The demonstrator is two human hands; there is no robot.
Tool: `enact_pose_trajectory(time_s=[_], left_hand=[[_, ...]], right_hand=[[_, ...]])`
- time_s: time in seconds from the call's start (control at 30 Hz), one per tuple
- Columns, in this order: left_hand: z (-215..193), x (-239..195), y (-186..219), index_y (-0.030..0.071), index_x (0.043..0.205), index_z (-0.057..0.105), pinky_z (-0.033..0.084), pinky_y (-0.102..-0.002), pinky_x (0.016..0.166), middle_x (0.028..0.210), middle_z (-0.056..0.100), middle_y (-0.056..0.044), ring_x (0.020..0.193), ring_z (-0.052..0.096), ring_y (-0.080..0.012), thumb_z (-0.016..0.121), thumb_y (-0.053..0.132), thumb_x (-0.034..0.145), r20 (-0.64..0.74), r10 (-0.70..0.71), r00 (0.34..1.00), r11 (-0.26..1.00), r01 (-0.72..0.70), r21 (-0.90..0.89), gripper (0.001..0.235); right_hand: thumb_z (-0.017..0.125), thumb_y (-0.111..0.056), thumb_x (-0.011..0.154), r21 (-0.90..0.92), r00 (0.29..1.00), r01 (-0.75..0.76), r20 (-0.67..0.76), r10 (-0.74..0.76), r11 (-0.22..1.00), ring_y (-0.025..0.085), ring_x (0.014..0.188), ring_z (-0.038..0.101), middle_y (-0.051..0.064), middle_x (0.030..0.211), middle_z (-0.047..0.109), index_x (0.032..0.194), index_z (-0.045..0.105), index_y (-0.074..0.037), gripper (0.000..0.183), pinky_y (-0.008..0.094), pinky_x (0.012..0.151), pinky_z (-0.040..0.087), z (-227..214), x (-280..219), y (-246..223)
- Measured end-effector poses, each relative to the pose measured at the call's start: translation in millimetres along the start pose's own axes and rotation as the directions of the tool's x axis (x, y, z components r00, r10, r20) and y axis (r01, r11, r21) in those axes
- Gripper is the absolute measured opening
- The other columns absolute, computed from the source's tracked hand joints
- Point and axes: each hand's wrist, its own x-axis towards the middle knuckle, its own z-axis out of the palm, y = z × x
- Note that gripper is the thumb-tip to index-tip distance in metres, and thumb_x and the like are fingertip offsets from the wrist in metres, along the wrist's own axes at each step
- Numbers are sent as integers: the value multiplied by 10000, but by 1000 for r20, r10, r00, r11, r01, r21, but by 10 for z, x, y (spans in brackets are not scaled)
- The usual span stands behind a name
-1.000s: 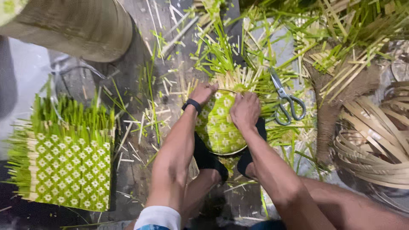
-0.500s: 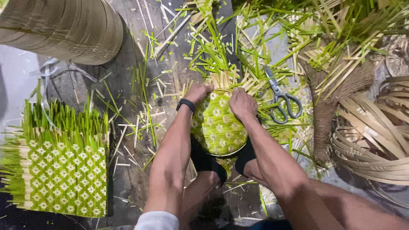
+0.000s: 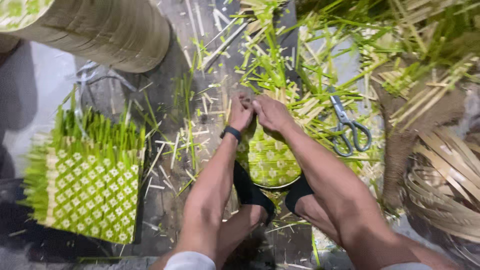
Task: The person sits on the floor and uses shears to trim the edges of a green woven bamboo mat. They repeatedly place a circular bamboo frame on the mat, trim the protruding strands, and stack the finished pieces.
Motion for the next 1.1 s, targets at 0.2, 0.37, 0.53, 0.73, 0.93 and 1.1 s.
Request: enact_pose_trajectory(time_s=[0.2,0.37,0.53,0.73,0.93,1.1], left_hand=[[-222,-1097,356,30,1180,683,468,-527,976,1179,695,-213,1120,631,-413,455,275,1089,-296,230,927,784,4,621,347],[-204,-906,433,19,1122,687,480,-578,929,1106,694,-291,1079,640,-482,279,539,1065,-260,-496,828,696,559,452,663],[-223,-798,350,31,1156,665,480,-585,922,1091,700,-300,1065,648,-491,202,610,1028,-258,-595,761,633,642,433,753],[-184,-892,90,39,1132,677,478,-560,937,1115,711,-267,1078,645,-466,228,604,1012,-334,-481,811,732,581,357,732],[55,-1247,92,12,1048,737,451,-590,953,1087,695,-295,1064,638,-481,190,590,1036,-578,-367,729,655,643,396,796],[-134,-1041,170,8,1052,756,470,-578,926,1122,691,-294,1069,629,-501,191,660,987,-401,-613,680,625,729,280,866]], right_hand=[[474,-681,925,-175,917,-146,346,199,974,406,989,688,224,1014,728,1014,776,-118,645,512,887,533,-79,156,-274],[469,-787,862,-273,825,-198,472,310,941,375,1007,707,193,1040,743,1044,799,-195,702,489,877,553,-203,316,-481],[480,-769,868,-312,692,-349,549,468,883,329,997,756,139,992,807,925,845,-178,697,455,894,576,-158,369,-534],[448,-792,845,-293,762,-258,525,380,921,351,1032,711,129,1088,745,1145,771,-250,698,496,874,558,-196,391,-548],[396,-824,852,-286,762,-293,506,403,913,366,1030,717,148,1086,759,1216,744,-270,749,490,892,560,-249,299,-563],[506,-841,797,-352,737,-259,530,419,900,346,1049,720,134,1112,756,1148,780,-190,789,478,898,562,-231,443,-636]])
